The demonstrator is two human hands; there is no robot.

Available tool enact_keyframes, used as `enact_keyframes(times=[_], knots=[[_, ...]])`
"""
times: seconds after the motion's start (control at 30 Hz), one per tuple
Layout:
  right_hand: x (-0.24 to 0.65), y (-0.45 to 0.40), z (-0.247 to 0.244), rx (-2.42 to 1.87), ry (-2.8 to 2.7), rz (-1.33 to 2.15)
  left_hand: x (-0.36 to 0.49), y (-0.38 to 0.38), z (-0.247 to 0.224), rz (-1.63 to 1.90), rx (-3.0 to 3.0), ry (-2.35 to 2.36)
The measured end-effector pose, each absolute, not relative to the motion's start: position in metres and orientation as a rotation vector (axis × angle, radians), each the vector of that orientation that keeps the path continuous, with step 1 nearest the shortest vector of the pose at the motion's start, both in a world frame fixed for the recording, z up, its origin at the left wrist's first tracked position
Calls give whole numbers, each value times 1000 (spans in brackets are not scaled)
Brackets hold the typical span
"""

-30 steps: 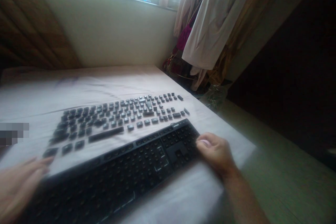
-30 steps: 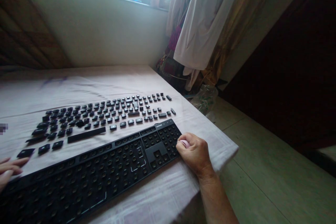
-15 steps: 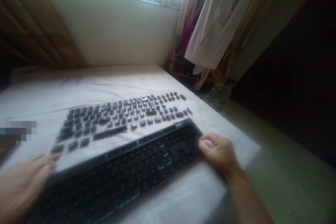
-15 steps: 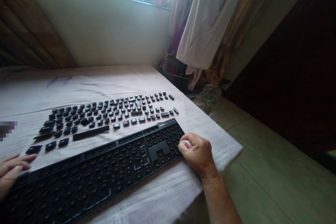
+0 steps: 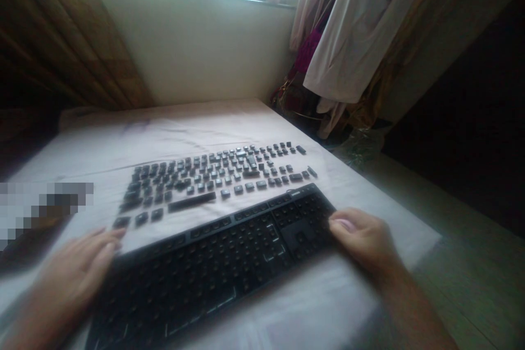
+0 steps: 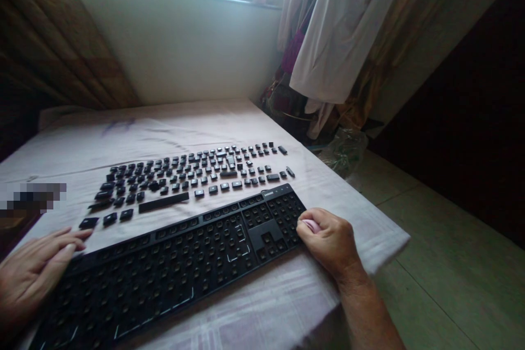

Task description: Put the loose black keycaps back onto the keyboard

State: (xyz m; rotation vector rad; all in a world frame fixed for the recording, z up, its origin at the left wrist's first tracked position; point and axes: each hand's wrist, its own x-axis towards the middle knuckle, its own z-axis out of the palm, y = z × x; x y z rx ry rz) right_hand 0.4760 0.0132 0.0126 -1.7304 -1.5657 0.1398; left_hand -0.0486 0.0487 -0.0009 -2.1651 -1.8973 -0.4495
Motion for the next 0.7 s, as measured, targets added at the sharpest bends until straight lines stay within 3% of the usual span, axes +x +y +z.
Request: enact_keyframes(times=[0.3, 0.5, 0.7], knots=[[485, 12, 13, -1786, -979, 244, -32, 41, 13, -542, -2231, -2092], [493, 12, 27, -1888, -1060, 403, -40, 44, 9, -485, -2263, -2038], [503, 14, 6, -1858, -1148, 334, -58, 48, -10, -503, -2248, -1907]])
